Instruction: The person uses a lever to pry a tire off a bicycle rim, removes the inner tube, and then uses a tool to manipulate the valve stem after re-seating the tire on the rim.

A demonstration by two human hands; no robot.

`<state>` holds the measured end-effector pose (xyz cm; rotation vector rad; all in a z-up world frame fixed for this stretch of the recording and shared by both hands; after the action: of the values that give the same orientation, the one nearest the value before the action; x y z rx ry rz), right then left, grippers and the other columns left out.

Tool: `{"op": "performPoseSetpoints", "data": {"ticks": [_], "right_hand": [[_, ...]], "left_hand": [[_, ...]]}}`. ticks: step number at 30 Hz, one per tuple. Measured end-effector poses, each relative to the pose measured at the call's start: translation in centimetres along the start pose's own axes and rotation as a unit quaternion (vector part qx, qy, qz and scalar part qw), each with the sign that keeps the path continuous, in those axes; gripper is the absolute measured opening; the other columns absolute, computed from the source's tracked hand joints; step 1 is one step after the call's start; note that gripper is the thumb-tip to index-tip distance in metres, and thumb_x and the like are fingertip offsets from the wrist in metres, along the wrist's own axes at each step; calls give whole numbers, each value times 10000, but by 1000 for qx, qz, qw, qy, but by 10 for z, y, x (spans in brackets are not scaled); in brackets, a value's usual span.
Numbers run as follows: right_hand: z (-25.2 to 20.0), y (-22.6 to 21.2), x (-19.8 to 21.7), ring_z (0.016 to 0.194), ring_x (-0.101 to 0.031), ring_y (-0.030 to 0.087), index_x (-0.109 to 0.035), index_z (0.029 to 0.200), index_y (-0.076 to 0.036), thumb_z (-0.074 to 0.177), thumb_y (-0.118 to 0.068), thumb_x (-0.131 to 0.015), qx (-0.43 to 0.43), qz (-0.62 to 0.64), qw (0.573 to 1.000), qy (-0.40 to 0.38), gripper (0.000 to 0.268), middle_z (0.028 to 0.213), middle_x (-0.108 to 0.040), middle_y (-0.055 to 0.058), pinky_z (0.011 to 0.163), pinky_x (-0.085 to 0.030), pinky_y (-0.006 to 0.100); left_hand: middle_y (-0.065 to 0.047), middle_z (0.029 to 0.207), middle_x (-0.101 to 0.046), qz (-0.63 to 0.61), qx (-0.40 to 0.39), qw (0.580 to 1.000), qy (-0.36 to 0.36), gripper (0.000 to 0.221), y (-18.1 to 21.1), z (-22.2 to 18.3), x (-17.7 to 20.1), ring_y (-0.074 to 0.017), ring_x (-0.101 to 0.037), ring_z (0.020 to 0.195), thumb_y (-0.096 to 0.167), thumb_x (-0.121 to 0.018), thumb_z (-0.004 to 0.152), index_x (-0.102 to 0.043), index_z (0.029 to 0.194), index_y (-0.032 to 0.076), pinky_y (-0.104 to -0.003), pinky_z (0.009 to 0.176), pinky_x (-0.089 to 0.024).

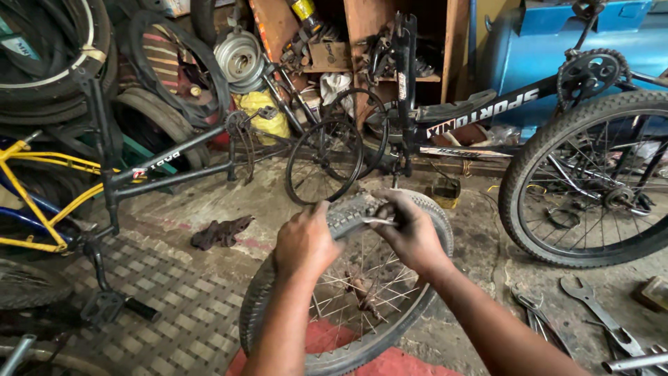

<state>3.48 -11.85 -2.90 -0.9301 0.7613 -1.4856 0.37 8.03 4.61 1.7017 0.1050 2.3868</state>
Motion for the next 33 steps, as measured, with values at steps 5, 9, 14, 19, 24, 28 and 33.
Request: {"op": "performPoseSetpoints", "data": {"ticks": [5, 9, 14, 19, 24, 28, 33], "right_hand": [[-4, -18, 3, 775, -633, 79, -748, 978, -59, 805, -40, -821, 52, -111, 992, 0, 189, 849, -726, 15, 702, -537, 263], [-13, -27, 8, 716, -662, 104, -781, 942, -84, 807, -36, -801, 25, -139, 990, 13, 145, 806, -742, 22, 659, -538, 282], [-17, -34, 14, 695, -656, 137, -804, 930, -82, 812, -44, -803, -1, -155, 988, 2, 124, 787, -758, 43, 645, -533, 294], [-12, -33, 34, 951, -738, 90, -719, 1101, -84, 783, -25, -755, -130, 116, 974, -143, 326, 1053, -782, 14, 887, -610, 271], [-8, -19, 92, 948, -700, 219, -707, 1122, -70, 844, -108, -773, -192, -117, 959, -173, 288, 1021, -770, 115, 858, -576, 371], [0, -4, 107, 932, -774, 223, -778, 1036, -118, 780, -174, -786, -107, -330, 928, -137, 262, 987, -798, 96, 857, -588, 375], [14, 3, 99, 856, -758, 323, -785, 992, -102, 800, -188, -750, -44, -344, 934, -82, 213, 924, -769, 171, 799, -592, 426]], "left_hand": [[-134, 1178, -685, -17, -4, 1000, 8, 715, -1, -5, -3, -356, -670, 1067, 363, -918, 650, -589, 1237, 121, -474, 899, -536], [-115, 1197, -688, 0, 6, 1000, -19, 746, 2, -4, -5, -309, -700, 1048, 368, -897, 696, -553, 1311, 124, -449, 916, -554], [-113, 1245, -661, -7, 59, 991, -121, 871, 14, -1, 2, -271, -673, 1124, 555, -908, 720, -519, 1358, 108, -417, 975, -548], [-127, 1397, -573, -54, -5, 996, -65, 913, 38, -2, 10, -341, -593, 1244, 358, -918, 692, -463, 1474, 231, -464, 1005, -508], [-152, 1385, -572, 16, -3, 999, -40, 832, 34, -1, 5, -356, -557, 1288, 400, -912, 711, -505, 1417, 233, -479, 1025, -481], [-131, 1347, -595, 27, 3, 1000, -1, 789, 30, 0, -1, -359, -555, 1253, 378, -906, 703, -530, 1382, 239, -485, 1006, -462], [-133, 1302, -623, 24, -21, 999, 37, 763, 26, -6, -3, -351, -581, 1216, 411, -899, 703, -552, 1352, 211, -472, 980, -480]]}}
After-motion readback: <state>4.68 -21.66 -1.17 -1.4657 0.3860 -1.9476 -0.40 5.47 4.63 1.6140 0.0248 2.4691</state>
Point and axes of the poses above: each hand's wrist, its own z-axis towards the middle knuckle, its own x-axis out of the back of the hand, y = z × x, the point moved 2 cm from there along z, towards the middle knuckle
